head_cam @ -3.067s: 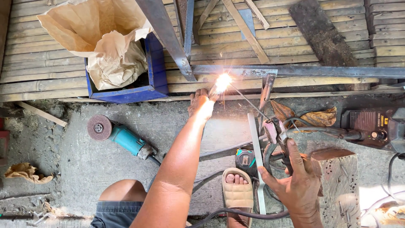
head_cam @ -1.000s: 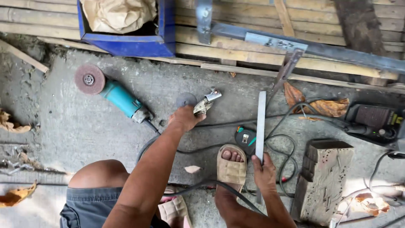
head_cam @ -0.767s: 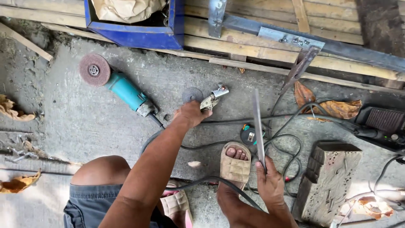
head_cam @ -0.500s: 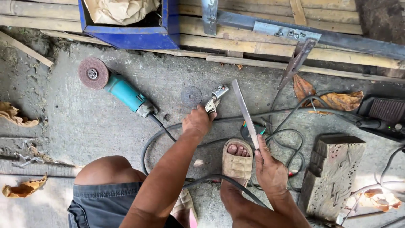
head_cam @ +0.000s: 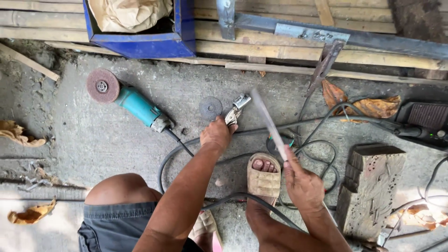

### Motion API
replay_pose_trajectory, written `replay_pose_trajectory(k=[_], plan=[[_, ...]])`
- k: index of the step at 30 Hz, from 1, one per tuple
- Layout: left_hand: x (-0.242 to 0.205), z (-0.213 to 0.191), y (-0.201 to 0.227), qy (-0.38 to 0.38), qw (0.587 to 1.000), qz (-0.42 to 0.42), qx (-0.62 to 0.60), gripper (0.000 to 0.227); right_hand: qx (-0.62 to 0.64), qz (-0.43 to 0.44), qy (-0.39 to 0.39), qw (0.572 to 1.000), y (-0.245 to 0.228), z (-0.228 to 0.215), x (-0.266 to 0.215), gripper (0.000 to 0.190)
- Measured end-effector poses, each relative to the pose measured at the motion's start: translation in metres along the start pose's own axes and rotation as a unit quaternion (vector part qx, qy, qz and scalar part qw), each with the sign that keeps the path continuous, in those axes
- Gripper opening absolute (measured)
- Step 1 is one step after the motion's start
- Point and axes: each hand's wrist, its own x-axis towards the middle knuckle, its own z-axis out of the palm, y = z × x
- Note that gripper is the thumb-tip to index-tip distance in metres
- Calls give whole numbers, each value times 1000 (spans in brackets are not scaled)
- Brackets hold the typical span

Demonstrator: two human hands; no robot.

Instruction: Grinding a metal pipe and welding it to a metal frame

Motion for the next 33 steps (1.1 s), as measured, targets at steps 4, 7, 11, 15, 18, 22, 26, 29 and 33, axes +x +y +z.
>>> replay_pose_trajectory(k=[4,7,11,15,18,22,26,29,33], plan=[[8,3,-4,13,1000,9,4,51,-6,16,20,1000,-14,-9,6,47],[20,8,-12,14,1000,3,8,50,-12,95,-67,993,-18,-16,10,47],[37,12,-23,49,997,29,54,48,19,55,-8,998,-13,-14,4,46],[54,-1,-22,56,990,39,127,47,31,88,-6,996,-10,-24,8,46],[73,8,-36,100,983,81,130,43,13,44,-46,998,3,-3,1,48],[62,-7,-30,71,985,67,145,46,-5,7,-22,1000,5,-7,7,46],[72,-7,-27,36,989,60,134,44,24,217,-166,962,-10,-23,19,50],[62,-8,-30,33,988,74,128,44,48,238,-183,953,-13,-24,16,49],[25,-3,-41,97,986,114,75,74,147,202,-61,966,18,10,-17,24]])
